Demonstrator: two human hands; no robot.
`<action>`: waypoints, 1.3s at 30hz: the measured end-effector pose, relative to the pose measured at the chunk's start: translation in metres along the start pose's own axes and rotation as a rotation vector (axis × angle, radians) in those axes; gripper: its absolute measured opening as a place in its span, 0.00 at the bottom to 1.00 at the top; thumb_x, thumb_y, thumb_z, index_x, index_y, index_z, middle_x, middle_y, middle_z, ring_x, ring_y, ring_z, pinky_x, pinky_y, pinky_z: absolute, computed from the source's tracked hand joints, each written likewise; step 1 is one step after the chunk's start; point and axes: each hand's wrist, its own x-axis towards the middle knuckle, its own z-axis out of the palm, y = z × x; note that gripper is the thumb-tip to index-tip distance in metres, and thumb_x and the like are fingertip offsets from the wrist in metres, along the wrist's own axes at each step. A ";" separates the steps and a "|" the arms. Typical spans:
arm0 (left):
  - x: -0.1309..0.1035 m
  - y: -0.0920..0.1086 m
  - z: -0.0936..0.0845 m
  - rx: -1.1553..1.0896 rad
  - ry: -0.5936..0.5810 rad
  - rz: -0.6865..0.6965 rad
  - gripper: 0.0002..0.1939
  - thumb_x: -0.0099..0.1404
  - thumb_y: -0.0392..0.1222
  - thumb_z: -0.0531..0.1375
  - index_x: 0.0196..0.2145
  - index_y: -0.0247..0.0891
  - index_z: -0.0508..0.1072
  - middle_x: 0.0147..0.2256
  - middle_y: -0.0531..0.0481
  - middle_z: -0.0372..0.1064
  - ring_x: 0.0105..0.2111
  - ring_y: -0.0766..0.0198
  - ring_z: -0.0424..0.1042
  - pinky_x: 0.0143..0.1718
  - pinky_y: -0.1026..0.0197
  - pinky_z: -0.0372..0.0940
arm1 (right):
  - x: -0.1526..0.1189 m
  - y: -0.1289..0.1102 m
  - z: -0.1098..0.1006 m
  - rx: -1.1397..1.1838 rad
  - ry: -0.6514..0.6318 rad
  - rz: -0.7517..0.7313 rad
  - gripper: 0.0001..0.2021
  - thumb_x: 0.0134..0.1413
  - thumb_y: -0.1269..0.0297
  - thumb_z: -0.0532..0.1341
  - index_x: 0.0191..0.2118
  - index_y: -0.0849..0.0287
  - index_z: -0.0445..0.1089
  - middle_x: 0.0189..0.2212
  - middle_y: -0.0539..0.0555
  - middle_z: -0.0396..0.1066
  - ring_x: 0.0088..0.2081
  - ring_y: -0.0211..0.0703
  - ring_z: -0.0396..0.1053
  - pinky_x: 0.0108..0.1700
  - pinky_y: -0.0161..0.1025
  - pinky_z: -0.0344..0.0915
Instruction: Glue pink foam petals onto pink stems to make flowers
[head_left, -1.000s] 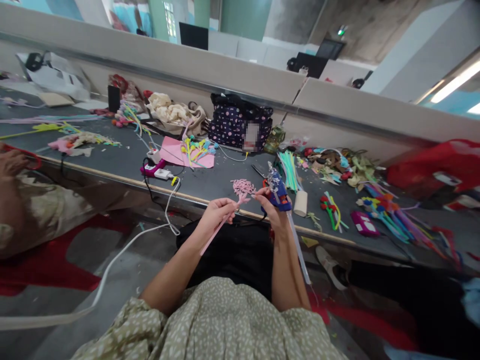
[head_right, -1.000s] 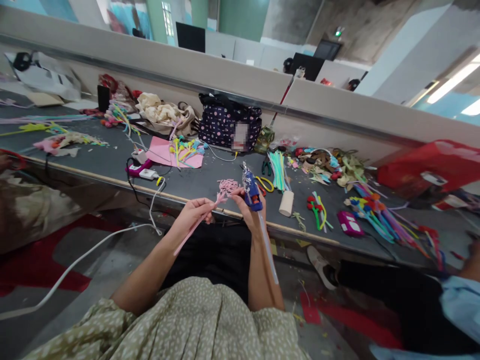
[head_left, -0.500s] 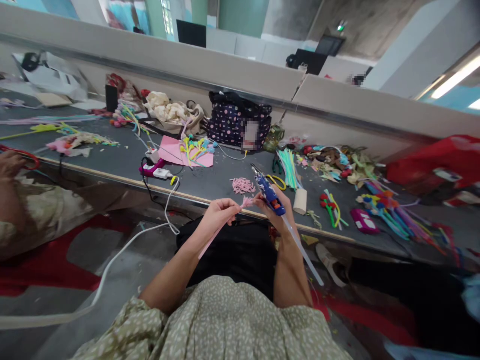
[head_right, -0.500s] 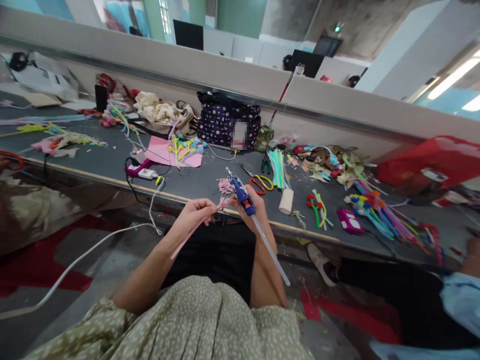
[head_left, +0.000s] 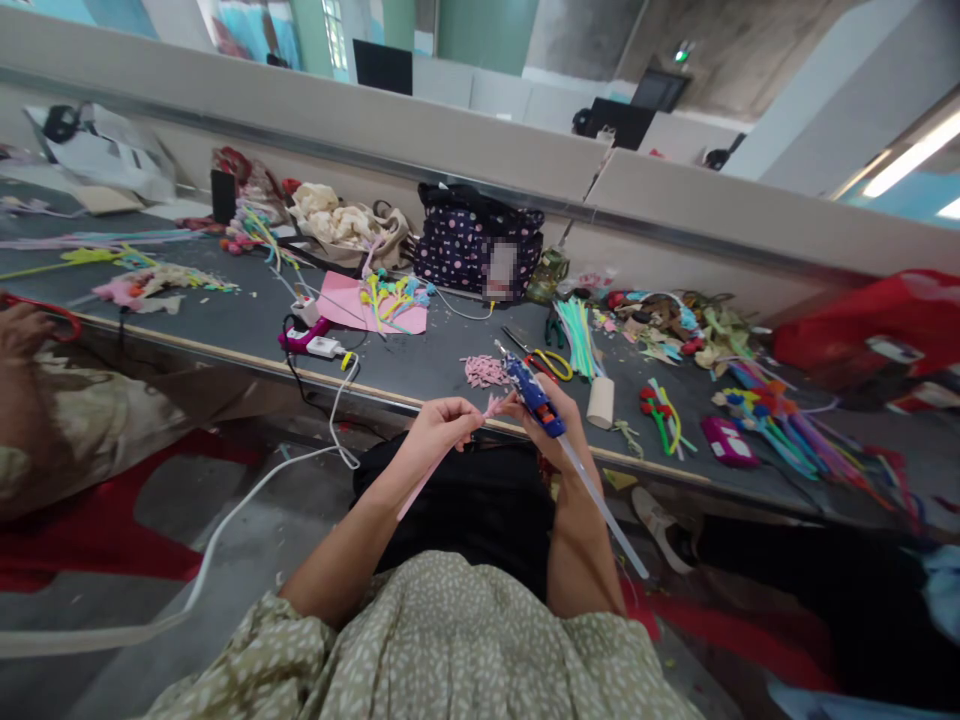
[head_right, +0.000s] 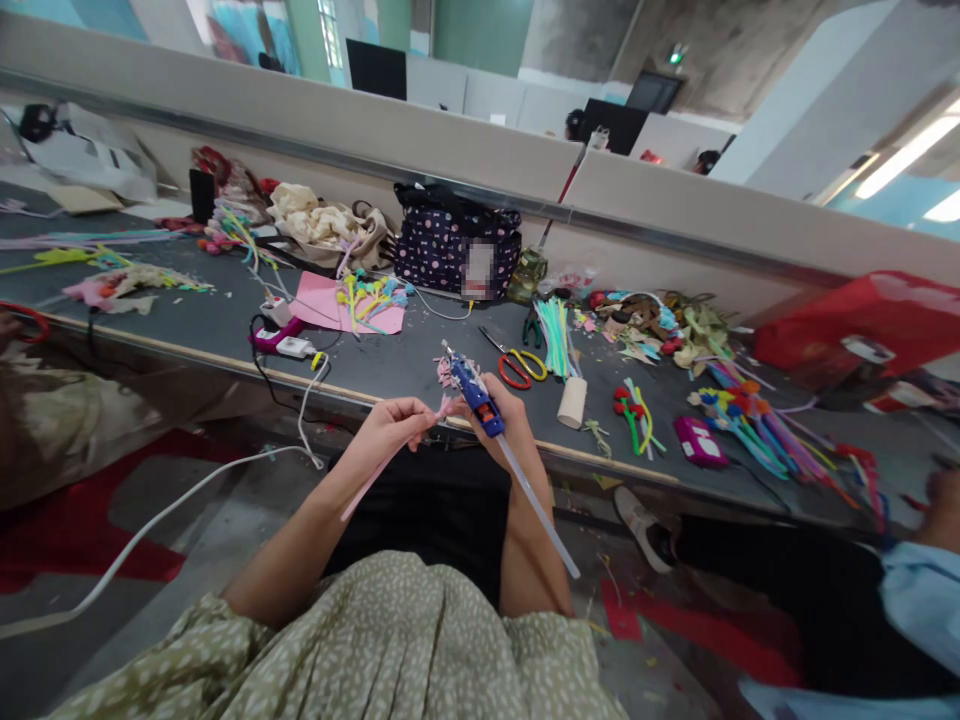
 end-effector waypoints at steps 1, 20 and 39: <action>0.000 0.000 0.000 0.006 0.001 0.002 0.09 0.55 0.43 0.63 0.25 0.34 0.73 0.18 0.55 0.63 0.16 0.74 0.60 0.19 0.69 0.56 | 0.000 -0.001 0.000 -0.007 -0.001 -0.004 0.07 0.51 0.61 0.65 0.34 0.55 0.68 0.31 0.49 0.72 0.32 0.44 0.70 0.38 0.38 0.65; -0.003 0.005 0.003 0.042 -0.010 -0.005 0.09 0.55 0.45 0.63 0.26 0.35 0.74 0.19 0.55 0.63 0.18 0.73 0.60 0.21 0.69 0.56 | -0.001 0.001 0.000 -0.084 -0.039 -0.031 0.05 0.53 0.63 0.63 0.34 0.55 0.67 0.31 0.48 0.70 0.32 0.41 0.68 0.37 0.37 0.64; -0.008 0.011 0.005 0.006 0.052 0.083 0.11 0.57 0.46 0.64 0.27 0.34 0.74 0.20 0.53 0.68 0.21 0.70 0.65 0.26 0.67 0.60 | -0.008 -0.002 -0.003 -0.035 0.135 -0.011 0.06 0.51 0.62 0.66 0.34 0.55 0.69 0.30 0.49 0.69 0.30 0.40 0.66 0.35 0.37 0.63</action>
